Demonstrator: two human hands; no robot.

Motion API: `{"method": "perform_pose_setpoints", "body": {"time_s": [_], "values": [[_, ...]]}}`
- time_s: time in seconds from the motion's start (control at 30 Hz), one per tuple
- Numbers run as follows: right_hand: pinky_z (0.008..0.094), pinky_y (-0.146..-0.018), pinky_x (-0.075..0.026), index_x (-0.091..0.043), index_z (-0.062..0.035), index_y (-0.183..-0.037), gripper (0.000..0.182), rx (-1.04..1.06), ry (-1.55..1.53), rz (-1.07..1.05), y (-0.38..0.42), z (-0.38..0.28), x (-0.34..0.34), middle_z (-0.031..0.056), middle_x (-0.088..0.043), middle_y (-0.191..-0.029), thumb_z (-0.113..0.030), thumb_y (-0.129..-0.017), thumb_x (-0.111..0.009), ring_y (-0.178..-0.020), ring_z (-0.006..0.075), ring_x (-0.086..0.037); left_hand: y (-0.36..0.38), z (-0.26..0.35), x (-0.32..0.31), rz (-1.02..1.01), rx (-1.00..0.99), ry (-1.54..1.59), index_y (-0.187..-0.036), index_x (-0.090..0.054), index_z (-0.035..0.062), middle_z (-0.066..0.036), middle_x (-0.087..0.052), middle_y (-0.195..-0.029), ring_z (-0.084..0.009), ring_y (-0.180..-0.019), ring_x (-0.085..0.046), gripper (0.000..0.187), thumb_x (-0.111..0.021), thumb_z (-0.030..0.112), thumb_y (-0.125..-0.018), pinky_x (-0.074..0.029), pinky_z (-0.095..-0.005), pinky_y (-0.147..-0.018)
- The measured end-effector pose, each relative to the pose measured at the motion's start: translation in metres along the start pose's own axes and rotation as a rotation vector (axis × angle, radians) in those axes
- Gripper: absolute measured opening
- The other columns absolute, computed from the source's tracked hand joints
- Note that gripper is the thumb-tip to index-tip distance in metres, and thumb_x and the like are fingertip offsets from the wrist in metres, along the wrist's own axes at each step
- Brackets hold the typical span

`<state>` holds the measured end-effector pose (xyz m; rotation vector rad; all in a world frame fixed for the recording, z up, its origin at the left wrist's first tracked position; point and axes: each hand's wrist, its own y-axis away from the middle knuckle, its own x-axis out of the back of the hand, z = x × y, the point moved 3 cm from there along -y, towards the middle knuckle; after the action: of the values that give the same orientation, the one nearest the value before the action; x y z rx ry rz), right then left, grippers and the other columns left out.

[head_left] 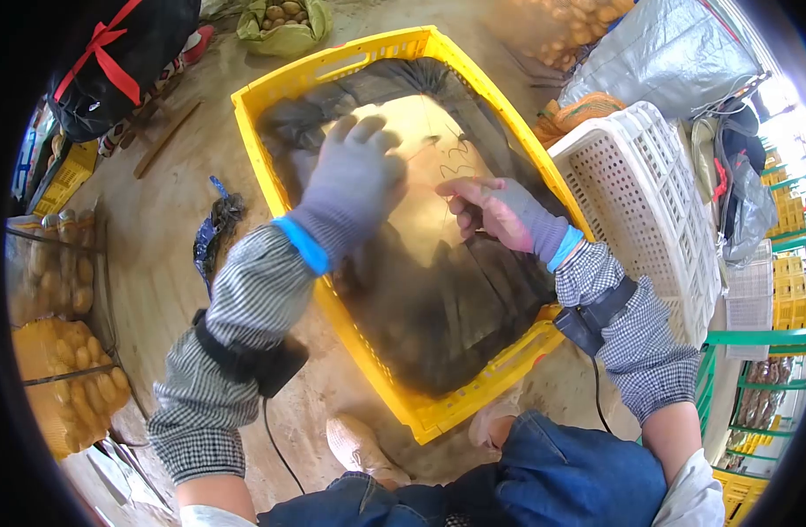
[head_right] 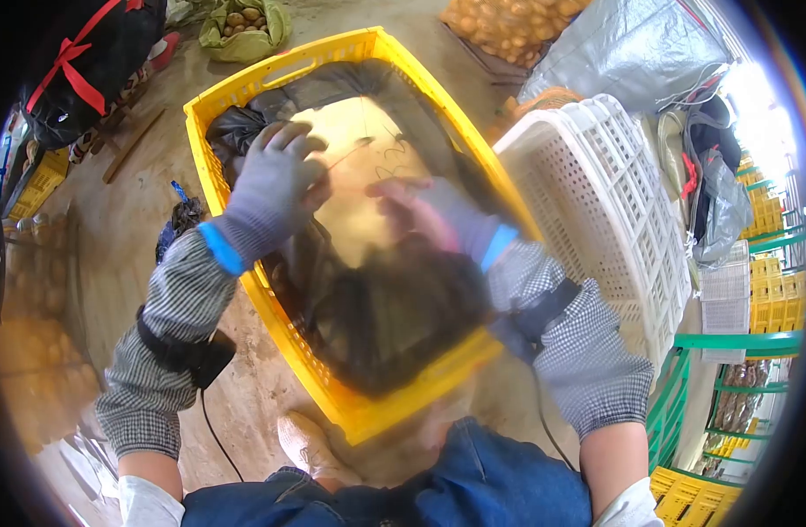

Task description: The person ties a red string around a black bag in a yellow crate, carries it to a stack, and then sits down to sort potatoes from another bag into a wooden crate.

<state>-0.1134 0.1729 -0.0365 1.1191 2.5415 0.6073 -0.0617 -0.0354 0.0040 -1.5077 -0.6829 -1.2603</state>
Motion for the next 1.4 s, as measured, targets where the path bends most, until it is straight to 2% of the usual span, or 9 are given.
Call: {"method": "perform_pose_setpoints", "body": {"time_s": [0.13, 0.23, 0.37, 0.4, 0.43, 0.8, 1.0, 1.23, 1.4], "values": [[0.0308, -0.083, -0.052, -0.061, -0.0015, -0.120, 0.031, 0.034, 0.041, -0.113, 0.005, 0.007, 0.008, 0.0050, -0.059, -0.094, -0.022, -0.098, -0.053, -0.086, 0.0151, -0.060, 0.026, 0.019, 0.038, -0.669, -0.027, 0.174, -0.106, -0.067, 0.0114, -0.010, -0.059, -0.121, -0.0299, -0.122, -0.049, 0.025, -0.061, 0.027, -0.087, -0.037, -0.0484, -0.103], [0.0326, -0.084, -0.054, -0.063, 0.0000, -0.117, 0.030, 0.156, 0.229, -0.233, 0.008, -0.007, 0.009, 0.0072, -0.063, -0.103, -0.019, -0.094, -0.059, -0.090, 0.0166, -0.064, 0.016, 0.024, 0.031, -0.231, -0.112, 0.291, -0.130, -0.054, 0.0143, -0.011, -0.061, -0.119, -0.0297, -0.108, -0.058, 0.040, -0.057, 0.025, -0.091, -0.046, -0.0415, -0.094], [0.0308, -0.079, -0.055, -0.066, 0.0027, -0.110, 0.025, 0.500, 0.676, -0.303, 0.000, -0.010, 0.017, 0.0092, -0.066, -0.102, -0.010, -0.088, -0.067, -0.088, 0.0167, -0.066, -0.016, 0.020, -0.042, -0.490, 0.118, 0.992, -0.136, -0.049, 0.0132, -0.010, -0.067, -0.108, -0.0195, -0.081, -0.064, 0.044, -0.054, 0.017, -0.092, -0.053, -0.0326, -0.075], [0.0285, -0.077, -0.054, -0.067, 0.0030, -0.109, 0.024, 0.273, 0.480, -0.199, -0.003, -0.008, 0.017, 0.0089, -0.067, -0.099, -0.006, -0.086, -0.067, -0.088, 0.0158, -0.065, -0.018, 0.021, -0.048, -0.608, 0.221, 1.120, -0.137, -0.048, 0.0130, -0.010, -0.067, -0.106, -0.0169, -0.077, -0.063, 0.045, -0.053, 0.016, -0.092, -0.054, -0.0308, -0.071], [0.0261, -0.076, -0.053, -0.068, 0.0034, -0.107, 0.024, 0.079, 0.252, -0.057, -0.004, -0.007, 0.017, 0.0086, -0.068, -0.096, -0.001, -0.084, -0.068, -0.088, 0.0149, -0.065, -0.021, 0.018, -0.051, -0.592, 0.254, 1.126, -0.136, -0.049, 0.0128, -0.010, -0.067, -0.106, -0.0152, -0.076, -0.063, 0.045, -0.054, 0.016, -0.092, -0.054, -0.0302, -0.070], [0.0279, -0.074, -0.050, -0.067, -0.0012, -0.096, 0.016, 0.587, 0.584, 0.498, -0.020, 0.002, 0.005, 0.0080, -0.068, -0.089, -0.008, -0.081, -0.068, -0.083, 0.0145, -0.065, -0.030, 0.006, -0.077, -0.639, 0.558, 1.389, -0.118, -0.064, 0.0075, -0.005, -0.068, -0.086, -0.0136, -0.060, -0.063, 0.033, -0.063, 0.017, -0.086, -0.051, -0.0286, -0.051], [0.0281, -0.072, -0.049, -0.067, -0.0027, -0.088, 0.012, 0.547, 0.531, 0.494, -0.018, 0.005, 0.007, 0.0066, -0.067, -0.085, -0.011, -0.080, -0.071, -0.080, 0.0145, -0.064, -0.026, 0.010, -0.075, -0.604, 0.606, 1.304, -0.107, -0.067, 0.0076, -0.005, -0.069, -0.082, -0.0155, -0.060, -0.064, 0.023, -0.062, 0.016, -0.086, -0.052, -0.0298, -0.056], [0.0299, -0.073, -0.049, -0.065, -0.0007, -0.080, 0.012, 0.504, 0.719, 0.339, -0.001, 0.018, 0.003, 0.0075, -0.062, -0.087, -0.008, -0.078, -0.074, -0.082, 0.0172, -0.060, -0.027, -0.007, -0.047, 0.078, 0.143, 0.240, -0.076, -0.059, 0.0084, -0.015, -0.057, -0.115, -0.0353, -0.086, -0.063, 0.008, -0.062, 0.016, -0.075, -0.052, -0.0449, -0.072], [0.0353, -0.087, -0.048, -0.065, -0.0014, -0.095, 0.023, 0.550, 0.988, 0.250, 0.025, 0.001, -0.009, 0.0141, -0.062, -0.102, -0.016, -0.079, -0.073, -0.096, 0.0284, -0.060, -0.022, -0.008, -0.055, 0.011, 0.164, 0.261, -0.108, -0.060, 0.0129, -0.015, -0.052, -0.127, -0.0351, -0.104, -0.059, 0.029, -0.060, 0.020, -0.080, -0.050, -0.0445, -0.083]]}}
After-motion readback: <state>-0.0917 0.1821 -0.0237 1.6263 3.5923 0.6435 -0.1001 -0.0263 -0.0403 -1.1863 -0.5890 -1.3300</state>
